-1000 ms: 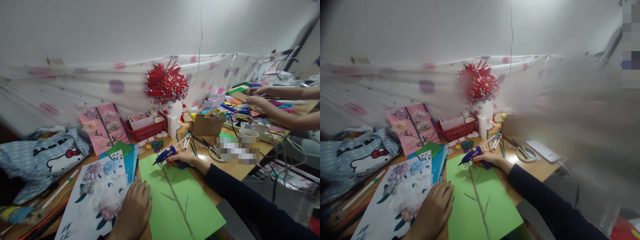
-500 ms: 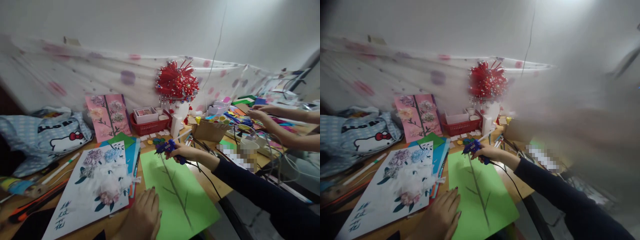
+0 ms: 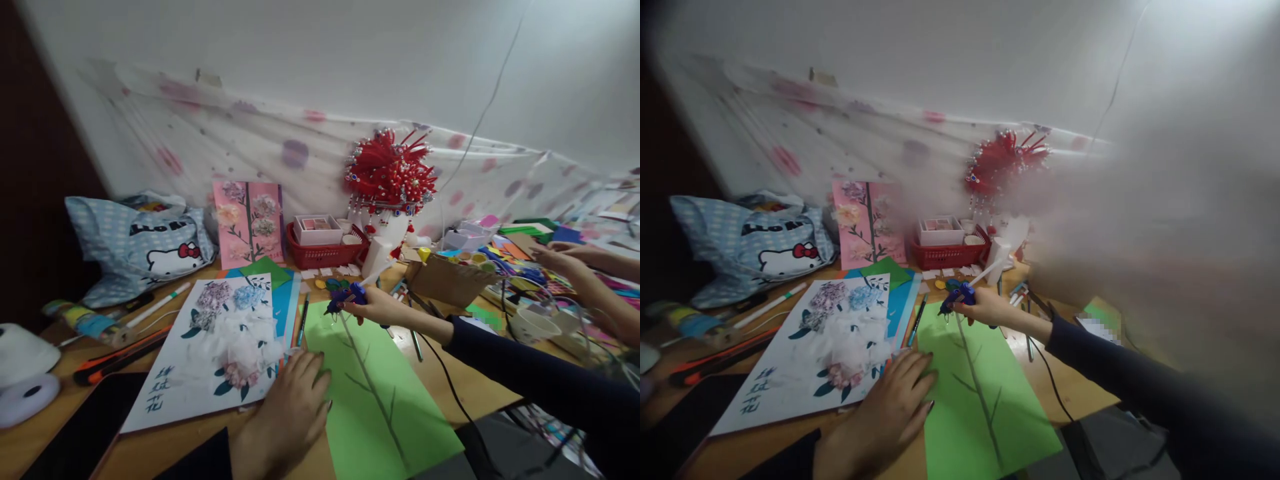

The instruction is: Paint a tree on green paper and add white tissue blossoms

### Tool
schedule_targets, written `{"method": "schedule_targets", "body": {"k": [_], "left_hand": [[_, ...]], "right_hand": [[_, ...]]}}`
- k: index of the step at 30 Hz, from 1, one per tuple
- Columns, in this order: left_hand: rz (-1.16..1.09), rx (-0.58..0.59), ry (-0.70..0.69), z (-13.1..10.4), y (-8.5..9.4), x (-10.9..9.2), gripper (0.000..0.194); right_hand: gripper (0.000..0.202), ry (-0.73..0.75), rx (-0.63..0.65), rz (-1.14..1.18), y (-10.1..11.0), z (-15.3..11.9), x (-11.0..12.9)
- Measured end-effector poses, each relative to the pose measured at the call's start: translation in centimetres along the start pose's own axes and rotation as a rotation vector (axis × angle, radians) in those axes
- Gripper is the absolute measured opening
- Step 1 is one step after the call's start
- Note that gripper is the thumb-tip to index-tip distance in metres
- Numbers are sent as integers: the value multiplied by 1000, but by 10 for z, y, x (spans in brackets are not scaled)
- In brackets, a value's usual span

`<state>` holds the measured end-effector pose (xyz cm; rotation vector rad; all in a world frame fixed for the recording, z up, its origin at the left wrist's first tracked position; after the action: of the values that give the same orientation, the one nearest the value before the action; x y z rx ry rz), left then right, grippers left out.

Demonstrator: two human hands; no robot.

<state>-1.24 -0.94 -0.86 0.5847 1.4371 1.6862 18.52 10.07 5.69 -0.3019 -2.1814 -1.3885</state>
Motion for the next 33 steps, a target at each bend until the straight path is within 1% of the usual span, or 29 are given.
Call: {"method": "schedule_targets", "body": {"k": [3,7,11,14,16,19,21,23,25,28,33], "left_hand": [[72,6,87,3,1,11,33],[101,84,225,4,3,20,41],[78,153,311,5,1,26,48],[54,173,360,8,0,32,51],[42,176,386,10,-2,36,51],[36,152,390,11,-3,41,50],[30,136,357,11,-4,42,48],[18,143,303,11,-5,40,46],[2,168,274,11,-5,38,45],[-14,194,281,11,-4,37,45],[-8,192,278,12,-3,36,44]], "right_hand": [[43,-8,-10,-46,1,2,2],[44,-19,18,-102,-2,3,7],[40,-31,6,-181,-2,6,9],[41,-5,11,-158,-1,6,11],[43,-21,33,-116,-2,6,10],[44,-41,62,-83,-3,6,10],[43,-18,62,-89,-3,7,11],[41,10,51,-103,-3,8,11],[39,8,46,-115,-3,10,10],[39,-6,63,-131,-5,11,9],[39,-10,71,-113,-6,11,9]]}}
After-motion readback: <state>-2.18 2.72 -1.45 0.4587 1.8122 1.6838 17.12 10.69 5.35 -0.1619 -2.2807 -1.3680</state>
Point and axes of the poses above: each hand's wrist, its own z-axis towards the middle knuckle, its own y-axis out of the back of the hand, x = y × z, the point moved 5 cm from there along z, towards the middle knuckle, and after that the axes turned 11 degrees about x, right-handed, at the moved point
